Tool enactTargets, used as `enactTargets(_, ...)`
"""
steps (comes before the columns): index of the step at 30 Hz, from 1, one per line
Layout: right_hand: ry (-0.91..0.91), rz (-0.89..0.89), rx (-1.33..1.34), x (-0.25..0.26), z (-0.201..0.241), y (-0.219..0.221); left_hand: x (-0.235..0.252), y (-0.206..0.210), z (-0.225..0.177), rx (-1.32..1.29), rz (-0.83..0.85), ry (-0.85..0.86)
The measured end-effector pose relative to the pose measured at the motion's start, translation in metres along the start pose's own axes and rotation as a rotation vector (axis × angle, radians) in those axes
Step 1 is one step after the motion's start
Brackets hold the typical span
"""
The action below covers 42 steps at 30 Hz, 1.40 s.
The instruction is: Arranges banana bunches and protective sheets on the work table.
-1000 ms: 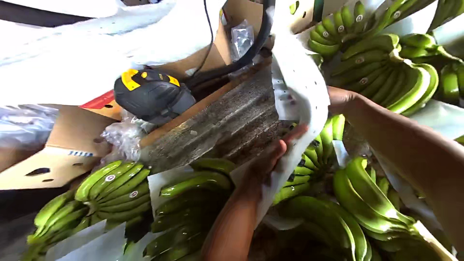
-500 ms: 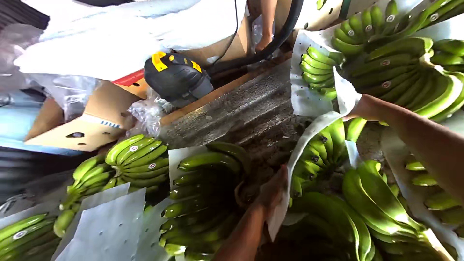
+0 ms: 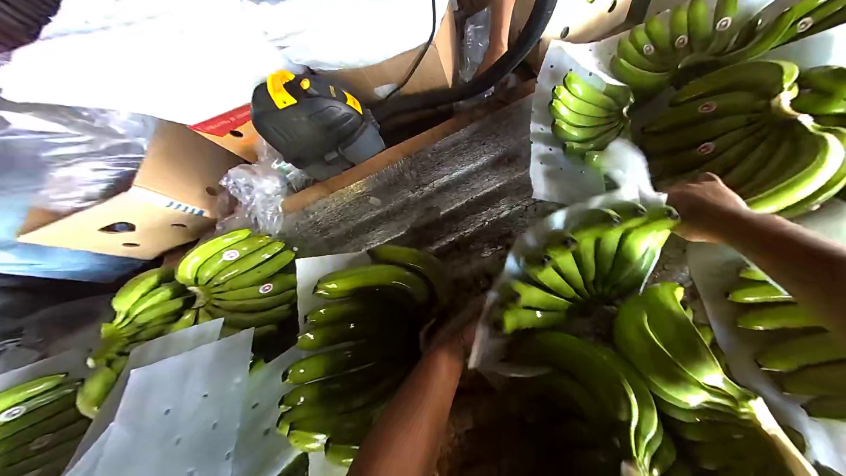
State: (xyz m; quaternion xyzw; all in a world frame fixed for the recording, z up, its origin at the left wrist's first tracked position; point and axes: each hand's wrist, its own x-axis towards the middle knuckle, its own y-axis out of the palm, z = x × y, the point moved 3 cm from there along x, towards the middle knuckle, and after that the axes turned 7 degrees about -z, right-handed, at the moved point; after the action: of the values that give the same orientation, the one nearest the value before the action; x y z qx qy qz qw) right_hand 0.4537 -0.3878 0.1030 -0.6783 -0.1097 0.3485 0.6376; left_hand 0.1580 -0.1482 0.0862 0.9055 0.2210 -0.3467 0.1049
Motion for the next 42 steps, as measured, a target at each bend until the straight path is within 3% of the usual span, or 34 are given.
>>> enactTargets(2,0.004,-0.107,0.029,-0.025,0.0,0.017,0.022,-0.006,0.006,-0.161,0.086,0.038)
enactTargets(4,-0.061,0.045,-0.013,-0.04,-0.002,0.043,0.021,-0.009,0.0,-0.241,-0.06,-0.019)
enactTargets(5,-0.077,0.126,-0.011,-0.046,-0.004,0.052,0.015,-0.016,-0.007,-0.161,-0.164,0.018)
enactTargets(6,-0.103,0.103,0.024,-0.051,-0.005,0.052,0.008,-0.027,-0.015,-0.004,-0.287,0.087)
enactTargets(8,-0.198,-0.155,0.178,-0.053,0.003,0.039,-0.006,-0.053,-0.02,0.501,-0.554,0.301)
enactTargets(9,-0.246,-0.236,0.245,-0.05,0.013,0.031,-0.013,-0.062,-0.018,0.764,-0.643,0.35)
enactTargets(10,-0.292,-0.244,0.279,-0.044,0.027,0.023,-0.017,-0.066,-0.016,1.003,-0.659,0.294)
enactTargets(12,-0.411,-0.193,0.234,-0.028,0.06,0.014,-0.013,-0.063,-0.009,1.354,-0.573,0.078)
enactTargets(14,-0.553,-0.221,0.157,-0.013,0.091,0.013,-0.003,-0.062,-0.002,1.511,-0.52,-0.038)
enactTargets(17,-0.646,-0.243,0.101,0.006,0.118,0.013,0.009,-0.064,-0.004,1.586,-0.51,-0.076)
enactTargets(21,-0.715,-0.04,0.042,0.023,0.136,0.014,0.01,-0.075,-0.001,1.663,-0.461,-0.081)
enactTargets(25,-0.733,-0.212,0.097,0.005,0.133,0.03,0.004,-0.078,0.005,1.785,-0.33,-0.068)
enactTargets(27,-0.662,-0.282,0.203,-0.011,0.137,0.03,0.0,-0.088,-0.006,1.768,-0.316,-0.039)
enactTargets(30,-0.383,-0.227,0.391,-0.023,0.128,0.018,-0.006,-0.109,-0.026,1.64,-0.34,0.015)
enactTargets(34,-0.004,-0.271,0.614,-0.011,0.109,-0.008,-0.001,-0.121,-0.06,1.243,-0.52,0.137)
enactTargets(38,0.172,-0.329,0.594,0.013,0.102,-0.027,0.013,-0.078,-0.093,0.772,-0.573,0.321)
enactTargets(42,0.182,-0.312,0.533,0.035,0.107,-0.032,0.057,-0.012,-0.117,0.608,-0.503,0.349)
